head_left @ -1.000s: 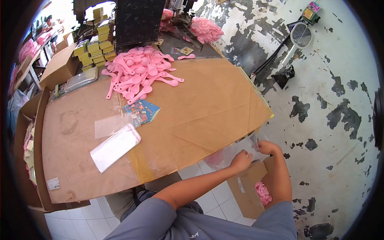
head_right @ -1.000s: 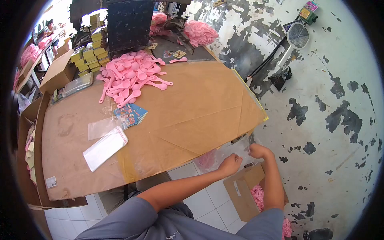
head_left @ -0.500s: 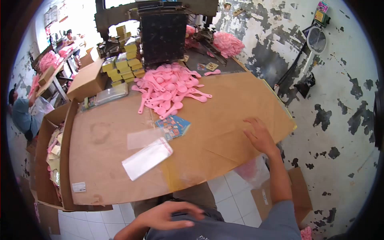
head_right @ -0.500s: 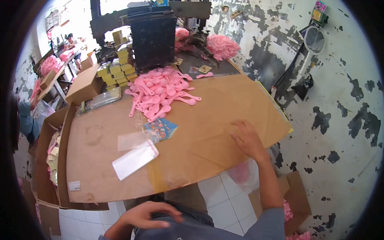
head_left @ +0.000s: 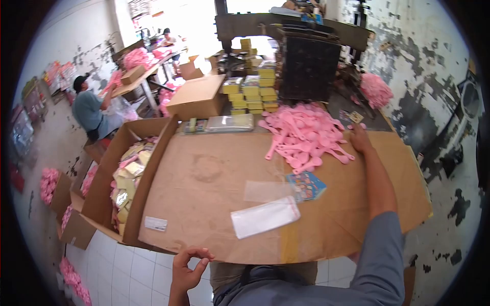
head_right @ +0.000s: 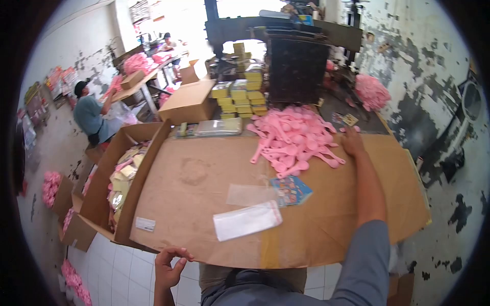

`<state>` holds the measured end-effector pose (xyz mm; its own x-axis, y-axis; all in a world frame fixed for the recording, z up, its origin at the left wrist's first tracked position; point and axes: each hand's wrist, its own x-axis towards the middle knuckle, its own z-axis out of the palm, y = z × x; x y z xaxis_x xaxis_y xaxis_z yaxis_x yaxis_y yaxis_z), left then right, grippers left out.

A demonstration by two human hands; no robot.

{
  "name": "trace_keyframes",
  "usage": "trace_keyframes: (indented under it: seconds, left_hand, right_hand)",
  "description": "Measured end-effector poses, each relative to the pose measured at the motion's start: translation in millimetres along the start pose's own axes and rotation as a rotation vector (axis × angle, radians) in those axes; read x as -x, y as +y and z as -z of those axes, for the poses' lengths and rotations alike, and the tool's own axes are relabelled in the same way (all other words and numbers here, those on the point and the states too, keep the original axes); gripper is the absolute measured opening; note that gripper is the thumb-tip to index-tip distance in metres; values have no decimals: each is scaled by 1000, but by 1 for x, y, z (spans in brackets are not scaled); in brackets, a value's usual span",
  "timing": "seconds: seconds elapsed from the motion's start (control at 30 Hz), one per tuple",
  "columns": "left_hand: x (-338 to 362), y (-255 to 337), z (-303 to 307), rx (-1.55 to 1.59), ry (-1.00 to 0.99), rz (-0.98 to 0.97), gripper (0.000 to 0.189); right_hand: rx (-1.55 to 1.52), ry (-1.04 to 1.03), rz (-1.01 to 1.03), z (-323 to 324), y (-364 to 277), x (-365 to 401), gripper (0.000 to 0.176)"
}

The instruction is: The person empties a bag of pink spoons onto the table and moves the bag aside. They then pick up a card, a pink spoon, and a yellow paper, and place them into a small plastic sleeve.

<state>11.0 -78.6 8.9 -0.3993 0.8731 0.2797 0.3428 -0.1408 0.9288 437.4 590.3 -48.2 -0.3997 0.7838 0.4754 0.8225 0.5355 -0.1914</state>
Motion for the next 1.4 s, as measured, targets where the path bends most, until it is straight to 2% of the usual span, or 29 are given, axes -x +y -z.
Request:
trace_keyframes:
  seconds: [0.03,0.07,0.1,0.17,0.23,0.3,0.37,0.43,0.47,0.53,0.6,0.7,0.8,0.9,1.03,1.1,1.23,1.3,1.4]
  left_hand:
    - [-4,3,6,-36,6,-2,25]
    - [-10,5,11,-50,-2,18,25]
    - [-22,10,14,-121,-50,-40,23]
    - [-54,23,15,-250,-161,-140,20]
    - [-94,32,3,-272,-275,-254,21]
    - [-139,37,-18,-392,-376,-375,27]
    - [-183,16,-51,-422,-400,-492,32]
    - [-217,-10,-89,-450,-383,-655,35]
    - [-227,-21,-107,-508,-388,-648,35]
    - [-241,-33,-134,-624,-393,-632,35]
    - [-240,-34,-143,-692,-425,-518,33]
    - [-243,-41,-146,-661,-464,-440,32]
    - [-249,-59,-142,-576,-479,-416,30]
    - [-246,-58,-133,-518,-494,-365,26]
    - [-231,-42,-112,-403,-404,-300,18]
    - [-225,-40,-94,-157,-445,-121,19]
    - [-220,-37,-78,209,-506,179,26]
    - [-219,-44,-78,345,-543,274,25]
    - [-215,-55,-77,471,-586,398,24]
  right_hand:
    - [-30,16,28,1,-6,2,49]
    - [-21,-86,26,23,-31,10,48]
    - [-2,-184,27,43,-58,20,47]
    - [-234,-128,92,34,-63,35,43]
    - [-761,-148,-127,30,-85,53,41]
    - [-922,-79,-171,39,-113,70,39]
    - [-718,83,-15,61,-144,81,38]
    - [-478,259,37,101,-206,101,33]
    - [-355,346,63,112,-229,112,31]
    - [-256,104,99,114,-244,126,25]
    - [-393,-137,111,131,-286,139,24]
    - [-317,-300,24,123,-293,146,24]
    - [-452,-344,31,100,-272,140,26]
    - [-666,-426,-66,83,-256,138,26]
    - [-695,-357,-123,90,-269,145,20]
    - [-720,-271,-114,85,-268,152,16]
    - [-803,-276,-141,90,-276,152,11]
    - [-869,-255,-156,95,-282,148,7]
    - [-766,-247,-124,95,-273,141,7]
